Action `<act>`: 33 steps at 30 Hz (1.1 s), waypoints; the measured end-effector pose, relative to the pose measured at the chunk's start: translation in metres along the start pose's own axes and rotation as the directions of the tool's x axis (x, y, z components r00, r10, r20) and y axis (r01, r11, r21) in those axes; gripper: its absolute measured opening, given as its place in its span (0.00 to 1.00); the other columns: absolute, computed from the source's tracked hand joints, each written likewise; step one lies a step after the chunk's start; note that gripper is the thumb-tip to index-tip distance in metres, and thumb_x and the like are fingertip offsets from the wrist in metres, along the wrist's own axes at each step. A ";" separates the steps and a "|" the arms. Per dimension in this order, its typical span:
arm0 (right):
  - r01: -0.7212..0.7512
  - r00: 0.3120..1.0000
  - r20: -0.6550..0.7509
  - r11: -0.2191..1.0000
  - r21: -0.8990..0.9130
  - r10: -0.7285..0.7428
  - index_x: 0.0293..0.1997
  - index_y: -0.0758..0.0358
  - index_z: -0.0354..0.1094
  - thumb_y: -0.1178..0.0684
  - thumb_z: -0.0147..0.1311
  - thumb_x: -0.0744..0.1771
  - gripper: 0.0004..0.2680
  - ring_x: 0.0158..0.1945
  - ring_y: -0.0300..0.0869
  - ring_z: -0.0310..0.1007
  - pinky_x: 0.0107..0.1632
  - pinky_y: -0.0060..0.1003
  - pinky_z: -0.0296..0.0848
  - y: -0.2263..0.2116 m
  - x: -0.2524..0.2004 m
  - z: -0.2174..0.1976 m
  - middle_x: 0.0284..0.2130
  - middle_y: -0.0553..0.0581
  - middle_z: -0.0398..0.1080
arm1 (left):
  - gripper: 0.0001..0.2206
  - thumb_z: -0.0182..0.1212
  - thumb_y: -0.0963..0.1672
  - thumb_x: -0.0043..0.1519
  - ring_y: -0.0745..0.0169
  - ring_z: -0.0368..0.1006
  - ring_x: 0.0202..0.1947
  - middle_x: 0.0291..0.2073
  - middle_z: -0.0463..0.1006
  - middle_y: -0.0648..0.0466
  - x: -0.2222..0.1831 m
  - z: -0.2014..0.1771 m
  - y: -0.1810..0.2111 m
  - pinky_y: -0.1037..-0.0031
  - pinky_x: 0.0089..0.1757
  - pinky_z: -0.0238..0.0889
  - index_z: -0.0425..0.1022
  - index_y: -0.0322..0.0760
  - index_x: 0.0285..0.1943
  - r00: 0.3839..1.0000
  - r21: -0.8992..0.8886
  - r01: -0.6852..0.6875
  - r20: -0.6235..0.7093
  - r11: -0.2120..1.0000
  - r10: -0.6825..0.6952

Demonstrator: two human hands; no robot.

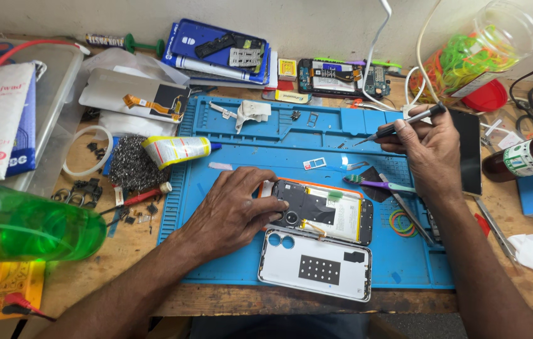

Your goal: The person assembles internal components of a mobile phone by placing parts into the chassis and using a screwdriver to secure them, then attaches a new screen and holds the device to check the fit.

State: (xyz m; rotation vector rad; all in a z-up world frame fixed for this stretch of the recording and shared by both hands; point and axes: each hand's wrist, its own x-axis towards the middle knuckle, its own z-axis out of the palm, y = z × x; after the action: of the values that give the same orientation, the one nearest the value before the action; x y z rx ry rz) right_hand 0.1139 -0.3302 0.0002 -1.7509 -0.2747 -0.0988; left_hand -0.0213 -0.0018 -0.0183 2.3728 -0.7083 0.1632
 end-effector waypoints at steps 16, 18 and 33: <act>-0.002 0.998 0.063 1.000 0.023 0.001 0.57 0.64 0.53 0.59 0.50 0.74 0.09 0.43 0.49 0.81 0.44 0.35 0.83 -0.011 -0.021 0.024 0.41 0.68 0.76 | 0.10 0.68 0.47 0.58 0.53 0.66 0.60 0.56 0.72 0.49 -0.006 0.007 -0.006 0.57 0.53 0.60 0.84 0.49 0.48 0.995 0.036 -0.073 -0.062 0.997 0.075; -0.016 0.998 0.065 1.000 0.011 0.015 0.57 0.64 0.53 0.59 0.50 0.74 0.08 0.43 0.50 0.82 0.43 0.36 0.83 -0.012 -0.024 0.025 0.40 0.68 0.76 | 0.10 0.69 0.47 0.57 0.52 0.66 0.60 0.56 0.73 0.50 -0.005 0.006 -0.007 0.57 0.53 0.59 0.84 0.49 0.47 0.995 0.039 -0.070 -0.062 0.997 0.072; 0.047 0.954 0.285 0.983 0.178 -0.097 0.57 0.61 0.53 0.59 0.49 0.71 0.10 0.50 0.49 0.81 0.52 0.40 0.85 0.002 -0.074 0.077 0.46 0.66 0.76 | 0.06 0.70 0.47 0.58 0.57 0.69 0.59 0.53 0.77 0.56 -0.010 0.007 -0.006 0.58 0.52 0.61 0.82 0.47 0.41 0.986 0.074 -0.099 -0.129 0.992 0.108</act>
State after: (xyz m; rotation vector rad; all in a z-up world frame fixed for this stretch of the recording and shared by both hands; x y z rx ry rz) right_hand 0.0359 -0.2649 -0.0333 -1.5834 -0.5486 0.1306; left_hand -0.0268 0.0017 -0.0300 2.3641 -0.7737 0.3915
